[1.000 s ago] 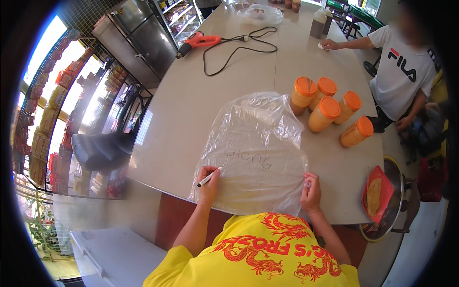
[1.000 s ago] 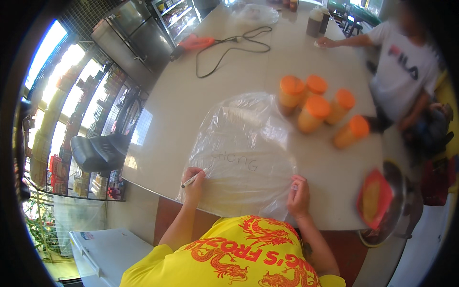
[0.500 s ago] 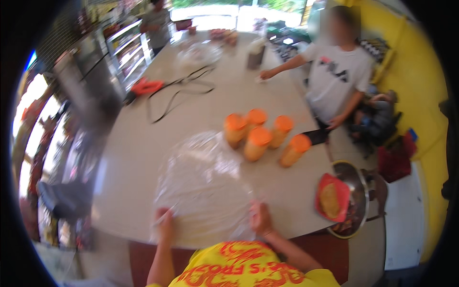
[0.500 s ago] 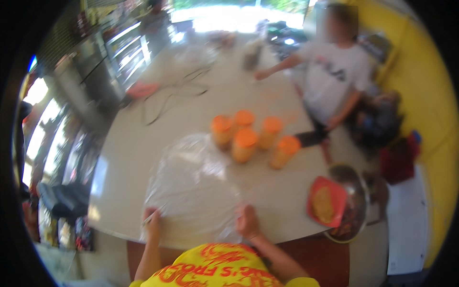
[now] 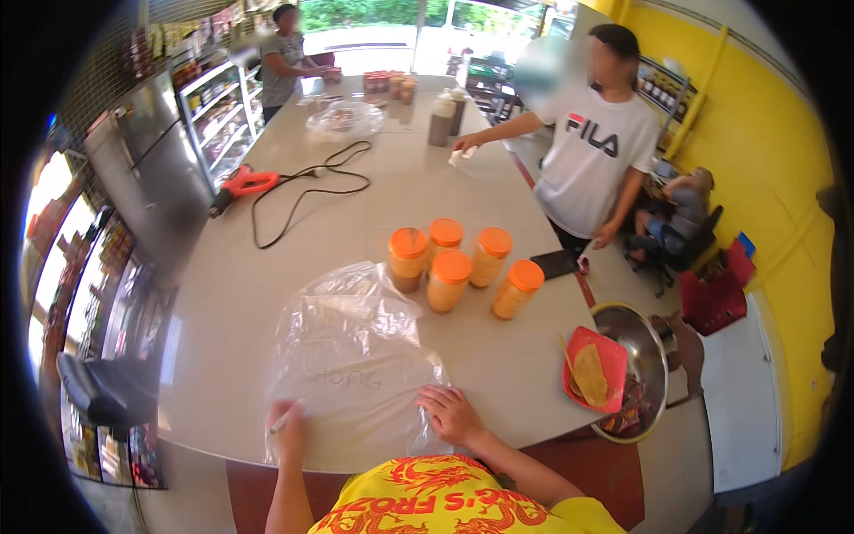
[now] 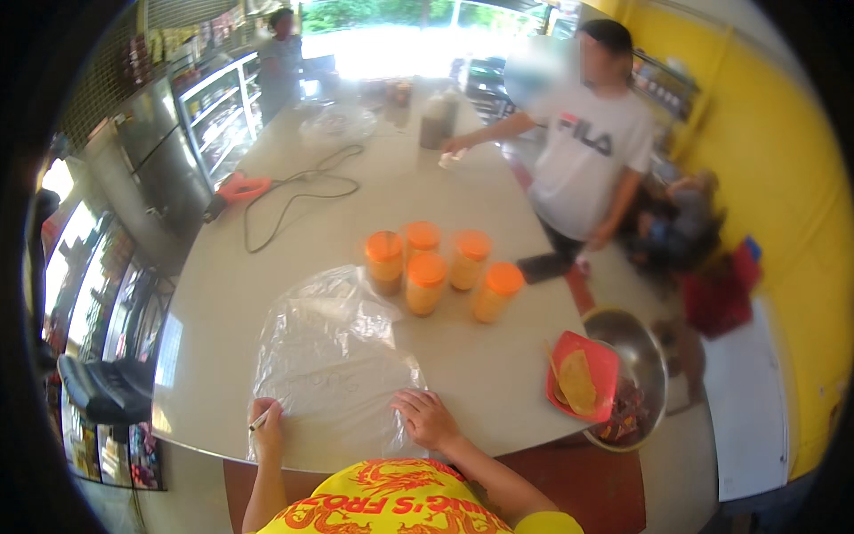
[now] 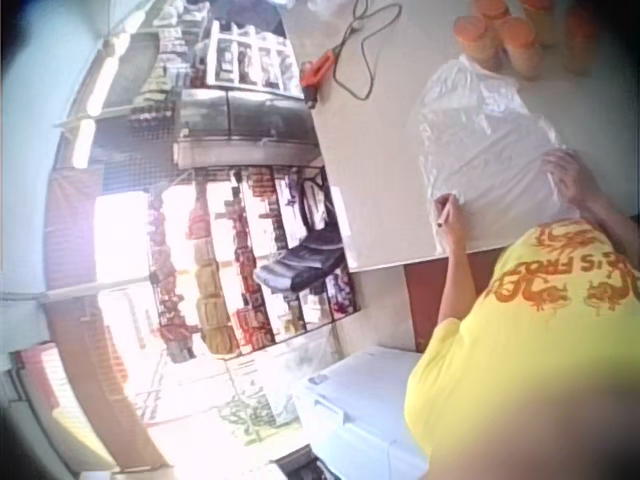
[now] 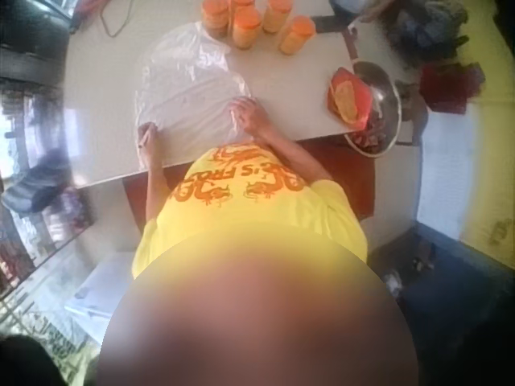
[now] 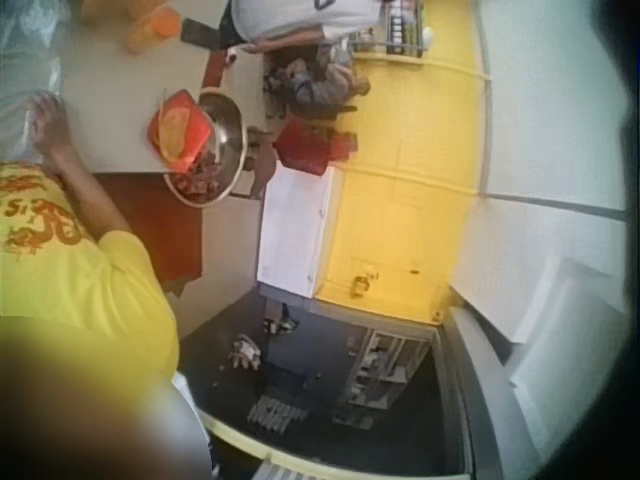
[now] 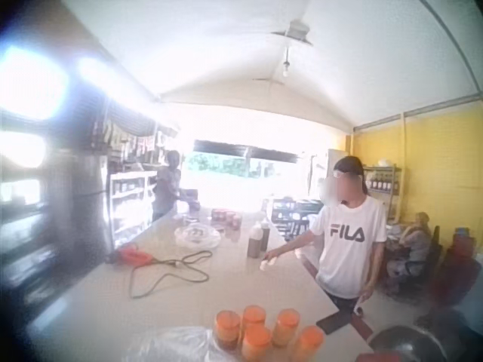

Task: The person writes on a clear plastic bag with a marker, then places several small packaged food items into the bag from a metal bowl. The person handles the items one at a time and arranges them inside the bag.

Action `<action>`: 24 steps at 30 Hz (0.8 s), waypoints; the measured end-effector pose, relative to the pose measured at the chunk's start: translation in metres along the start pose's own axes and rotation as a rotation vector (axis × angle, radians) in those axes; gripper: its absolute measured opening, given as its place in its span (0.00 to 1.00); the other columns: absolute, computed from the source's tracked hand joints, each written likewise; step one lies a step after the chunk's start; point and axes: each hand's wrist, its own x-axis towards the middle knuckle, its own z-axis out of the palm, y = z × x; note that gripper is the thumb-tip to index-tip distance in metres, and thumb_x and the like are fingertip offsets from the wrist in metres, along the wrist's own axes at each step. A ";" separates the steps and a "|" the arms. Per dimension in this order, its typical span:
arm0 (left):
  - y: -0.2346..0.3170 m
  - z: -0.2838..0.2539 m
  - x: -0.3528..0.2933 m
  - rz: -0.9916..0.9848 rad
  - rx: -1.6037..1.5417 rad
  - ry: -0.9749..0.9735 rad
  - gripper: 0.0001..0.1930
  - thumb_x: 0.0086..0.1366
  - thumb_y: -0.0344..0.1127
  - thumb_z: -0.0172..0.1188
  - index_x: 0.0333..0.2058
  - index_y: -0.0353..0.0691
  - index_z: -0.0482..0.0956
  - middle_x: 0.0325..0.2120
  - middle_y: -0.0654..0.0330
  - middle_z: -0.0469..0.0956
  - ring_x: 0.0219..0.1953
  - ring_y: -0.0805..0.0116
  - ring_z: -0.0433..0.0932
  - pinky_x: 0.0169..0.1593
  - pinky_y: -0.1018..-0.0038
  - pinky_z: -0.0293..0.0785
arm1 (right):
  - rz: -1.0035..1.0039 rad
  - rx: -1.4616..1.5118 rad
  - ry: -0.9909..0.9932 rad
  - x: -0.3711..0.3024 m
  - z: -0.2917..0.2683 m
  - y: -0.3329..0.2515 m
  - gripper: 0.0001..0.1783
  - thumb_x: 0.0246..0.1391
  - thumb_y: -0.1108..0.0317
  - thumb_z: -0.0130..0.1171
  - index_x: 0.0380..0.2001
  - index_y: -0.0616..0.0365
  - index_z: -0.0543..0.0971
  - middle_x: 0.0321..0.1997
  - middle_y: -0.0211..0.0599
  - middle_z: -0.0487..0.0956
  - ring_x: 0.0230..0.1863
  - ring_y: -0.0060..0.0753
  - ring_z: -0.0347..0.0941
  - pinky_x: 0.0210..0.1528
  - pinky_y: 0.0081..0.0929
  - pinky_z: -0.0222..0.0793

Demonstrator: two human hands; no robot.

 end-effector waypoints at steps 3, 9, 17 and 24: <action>0.000 0.003 0.001 -0.034 -0.095 0.003 0.05 0.59 0.33 0.56 0.31 0.39 0.74 0.23 0.67 0.70 0.27 0.78 0.68 0.31 0.79 0.65 | -0.002 0.021 0.016 0.000 -0.002 0.001 0.20 0.49 0.71 0.54 0.48 0.52 0.75 0.55 0.36 0.74 0.59 0.38 0.67 0.60 0.39 0.59; -0.005 0.007 0.003 -0.062 -0.263 -0.015 0.08 0.57 0.34 0.56 0.32 0.35 0.76 0.26 0.60 0.74 0.30 0.70 0.71 0.35 0.71 0.68 | 0.029 0.042 0.038 0.000 -0.005 0.000 0.20 0.47 0.74 0.54 0.47 0.53 0.75 0.54 0.36 0.74 0.59 0.38 0.67 0.59 0.38 0.60; -0.006 0.008 0.003 -0.037 -0.276 -0.009 0.07 0.58 0.33 0.56 0.30 0.36 0.74 0.24 0.63 0.71 0.28 0.72 0.68 0.34 0.73 0.66 | 0.033 0.049 0.022 -0.001 -0.003 0.002 0.20 0.49 0.72 0.54 0.49 0.54 0.74 0.55 0.37 0.73 0.59 0.39 0.67 0.60 0.38 0.59; -0.004 0.008 0.003 -0.052 -0.318 -0.003 0.05 0.58 0.32 0.57 0.29 0.37 0.74 0.24 0.65 0.71 0.27 0.75 0.68 0.33 0.75 0.66 | 0.029 0.054 0.030 -0.001 -0.003 0.001 0.20 0.49 0.73 0.54 0.49 0.54 0.74 0.55 0.37 0.73 0.60 0.38 0.66 0.60 0.37 0.59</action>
